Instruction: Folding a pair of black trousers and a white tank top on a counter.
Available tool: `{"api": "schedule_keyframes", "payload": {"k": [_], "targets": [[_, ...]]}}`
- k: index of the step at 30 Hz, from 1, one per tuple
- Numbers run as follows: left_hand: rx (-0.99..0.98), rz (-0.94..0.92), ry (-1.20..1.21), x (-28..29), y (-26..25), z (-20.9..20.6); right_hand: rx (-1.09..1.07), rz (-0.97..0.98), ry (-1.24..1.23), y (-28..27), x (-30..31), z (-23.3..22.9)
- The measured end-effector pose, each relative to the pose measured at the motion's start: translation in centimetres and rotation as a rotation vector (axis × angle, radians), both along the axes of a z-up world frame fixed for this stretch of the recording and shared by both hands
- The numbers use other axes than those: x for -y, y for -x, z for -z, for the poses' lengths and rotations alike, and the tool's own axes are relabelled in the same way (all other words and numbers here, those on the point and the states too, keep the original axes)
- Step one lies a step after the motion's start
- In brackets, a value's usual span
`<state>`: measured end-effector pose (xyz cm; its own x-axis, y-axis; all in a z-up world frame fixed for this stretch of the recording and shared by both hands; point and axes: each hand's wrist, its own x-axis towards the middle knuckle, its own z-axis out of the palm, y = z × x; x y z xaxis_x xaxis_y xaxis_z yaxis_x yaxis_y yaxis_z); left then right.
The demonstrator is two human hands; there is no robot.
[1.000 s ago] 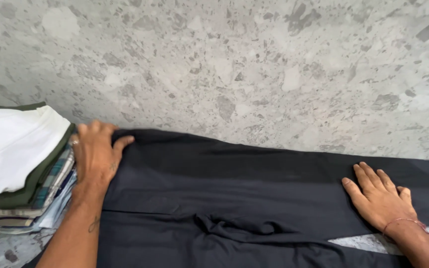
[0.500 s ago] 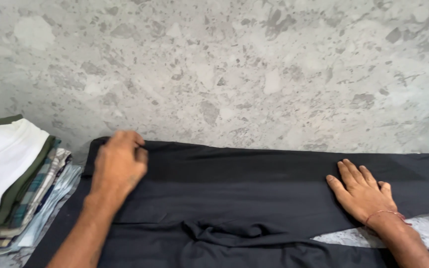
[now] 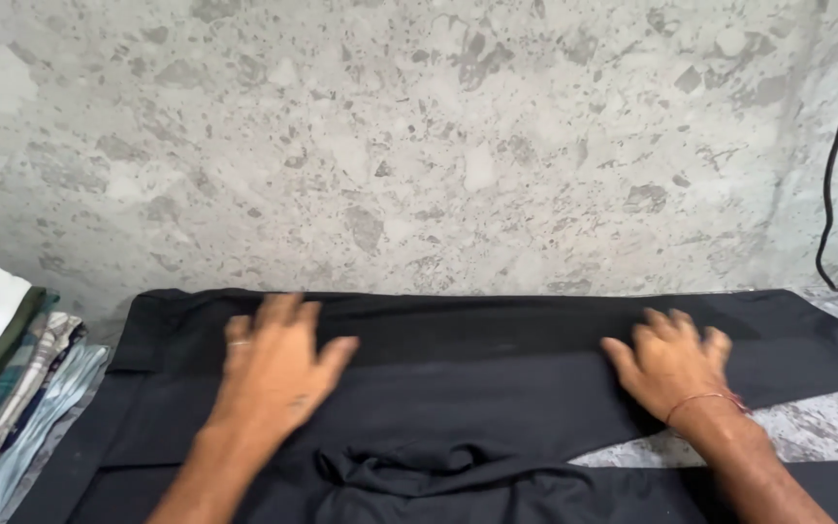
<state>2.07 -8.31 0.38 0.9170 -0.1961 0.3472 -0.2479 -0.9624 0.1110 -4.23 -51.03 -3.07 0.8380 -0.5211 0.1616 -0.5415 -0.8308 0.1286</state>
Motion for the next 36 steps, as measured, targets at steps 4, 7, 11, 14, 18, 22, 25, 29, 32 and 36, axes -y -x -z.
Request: {"api": "schedule_keyframes", "payload": {"k": [4,7,11,14,18,22,25,29,32,36], "targets": [[-0.05,0.135,-0.087,3.8,2.6,0.1,0.275,-0.56,-0.128,-0.3,-6.8,-1.9],[-0.197,0.202,-0.061,3.5,2.7,1.3,0.244,-0.916,-0.504,1.1,-13.8,-4.2],[-0.229,0.18,-0.102,3.5,2.4,1.8,0.064,-1.203,-0.498,-0.1,-19.4,-4.9],[-0.261,0.165,-0.171,3.1,2.4,1.1,-0.034,-1.194,-0.499,-2.3,-20.7,-3.8],[-0.228,0.173,-0.09,1.2,0.7,1.9,-0.062,-0.99,-0.388,-4.0,-16.4,-2.2],[-0.298,0.086,-0.145,0.7,0.5,1.1,-0.055,-0.865,-0.424,-3.9,-8.9,-2.0],[-0.355,0.04,-0.162,0.9,0.3,0.8,-0.065,-0.849,-0.407,-3.0,-3.3,-1.9],[-0.408,-0.043,-0.222,1.5,0.1,0.6,-0.044,-0.711,-0.407,-1.9,3.4,-1.5],[-0.417,-0.071,-0.284,1.7,-0.2,0.8,-0.019,-0.676,-0.408,-1.4,8.0,-0.9],[-0.292,0.065,-0.394,-0.6,-3.5,5.2,-0.015,-0.646,-0.384,-1.0,13.1,-0.1]]}}
